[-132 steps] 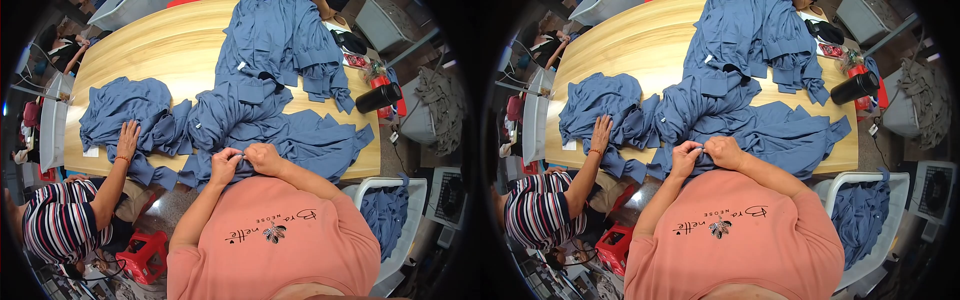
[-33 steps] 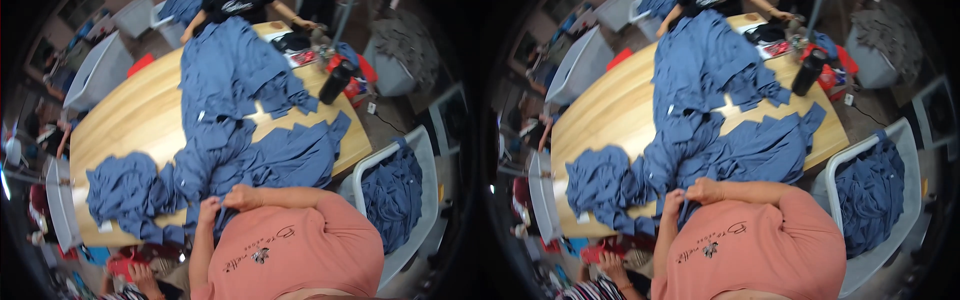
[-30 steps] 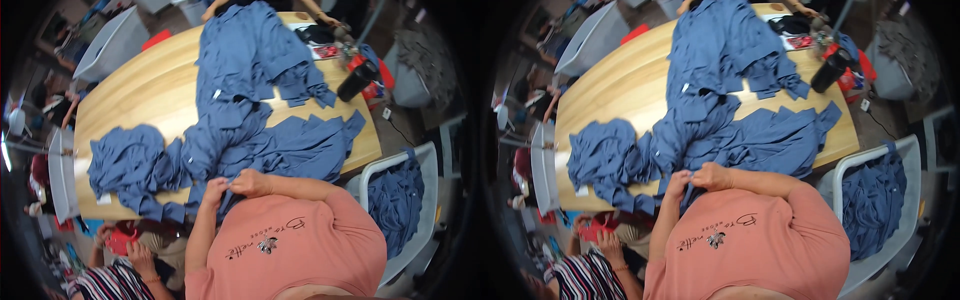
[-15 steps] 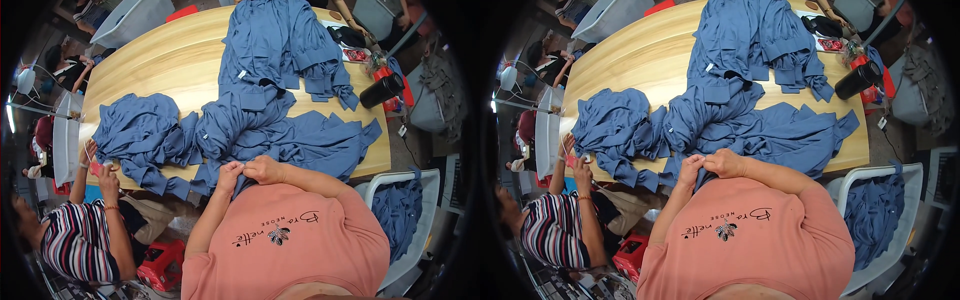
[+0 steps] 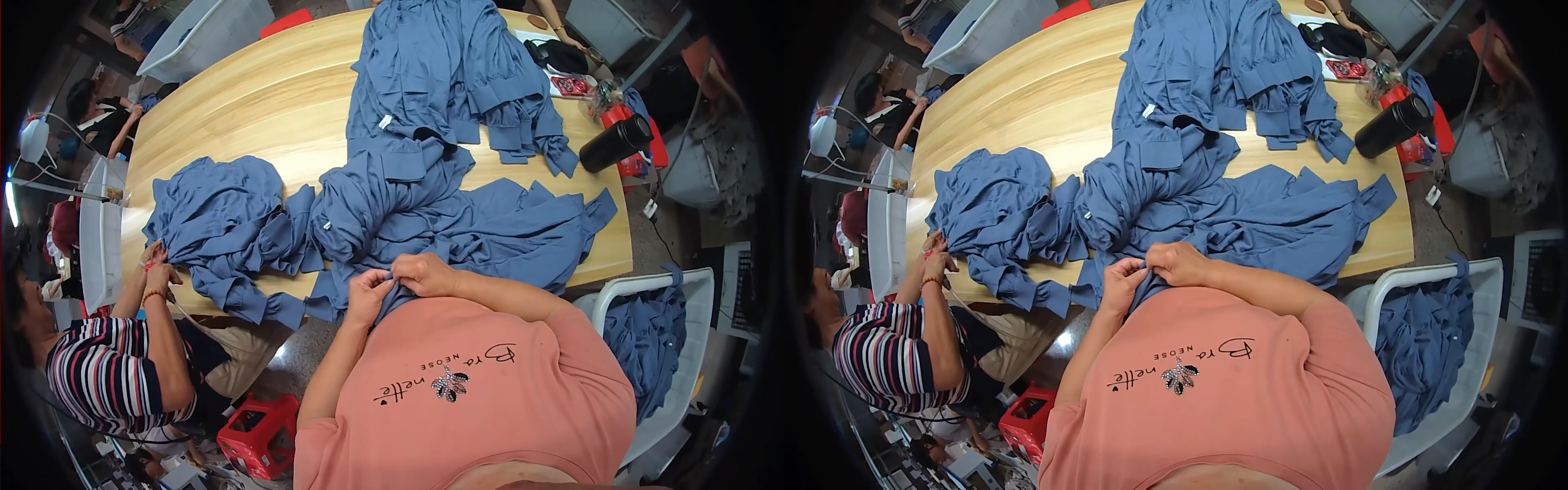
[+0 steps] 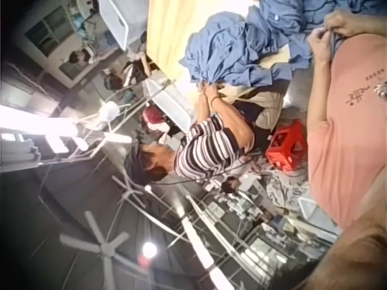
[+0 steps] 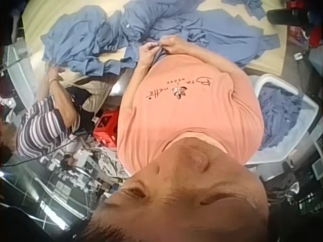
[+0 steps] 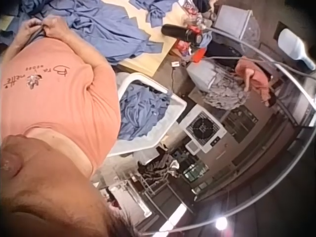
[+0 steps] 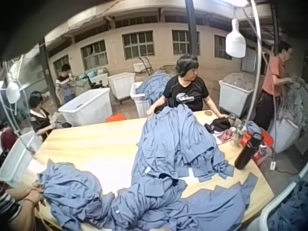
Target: Inspecting and trimming loose threads from blue garments at a large work table in a factory.
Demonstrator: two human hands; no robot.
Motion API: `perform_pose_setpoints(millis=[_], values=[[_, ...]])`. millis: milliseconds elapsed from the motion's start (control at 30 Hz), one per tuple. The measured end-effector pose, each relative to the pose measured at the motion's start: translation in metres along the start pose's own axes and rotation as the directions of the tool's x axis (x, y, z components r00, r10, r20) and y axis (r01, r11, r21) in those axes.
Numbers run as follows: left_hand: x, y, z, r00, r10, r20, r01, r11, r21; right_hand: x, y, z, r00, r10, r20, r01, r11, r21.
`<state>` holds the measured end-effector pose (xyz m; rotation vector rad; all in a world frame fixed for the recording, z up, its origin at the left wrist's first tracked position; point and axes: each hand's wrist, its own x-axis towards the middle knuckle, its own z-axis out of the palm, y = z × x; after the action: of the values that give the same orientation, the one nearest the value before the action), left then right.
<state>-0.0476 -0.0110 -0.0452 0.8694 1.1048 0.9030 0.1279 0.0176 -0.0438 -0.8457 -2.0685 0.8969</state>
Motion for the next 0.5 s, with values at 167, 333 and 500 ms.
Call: perform_pose_setpoints(millis=[167, 333, 500], values=[[-0.005, -0.006, 0.002, 0.98, 0.193, -0.056, -0.166, 0.935, 0.313, 0.0, 0.005, 0.0, 0.939, 0.289, 0.187, -0.327, 0.92, 0.218], [-0.007, -0.002, 0.008, 0.923, 0.381, -0.06, -0.264, 0.738, 0.62, 0.001, 0.003, -0.001, 0.866, 0.395, 0.308, -0.457, 0.873, 0.167], [-0.007, 0.009, 0.019, 0.781, 0.622, 0.051, -0.393, 0.427, 0.814, -0.002, -0.003, 0.012, 0.964, 0.267, -0.019, -0.267, 0.956, -0.124]])
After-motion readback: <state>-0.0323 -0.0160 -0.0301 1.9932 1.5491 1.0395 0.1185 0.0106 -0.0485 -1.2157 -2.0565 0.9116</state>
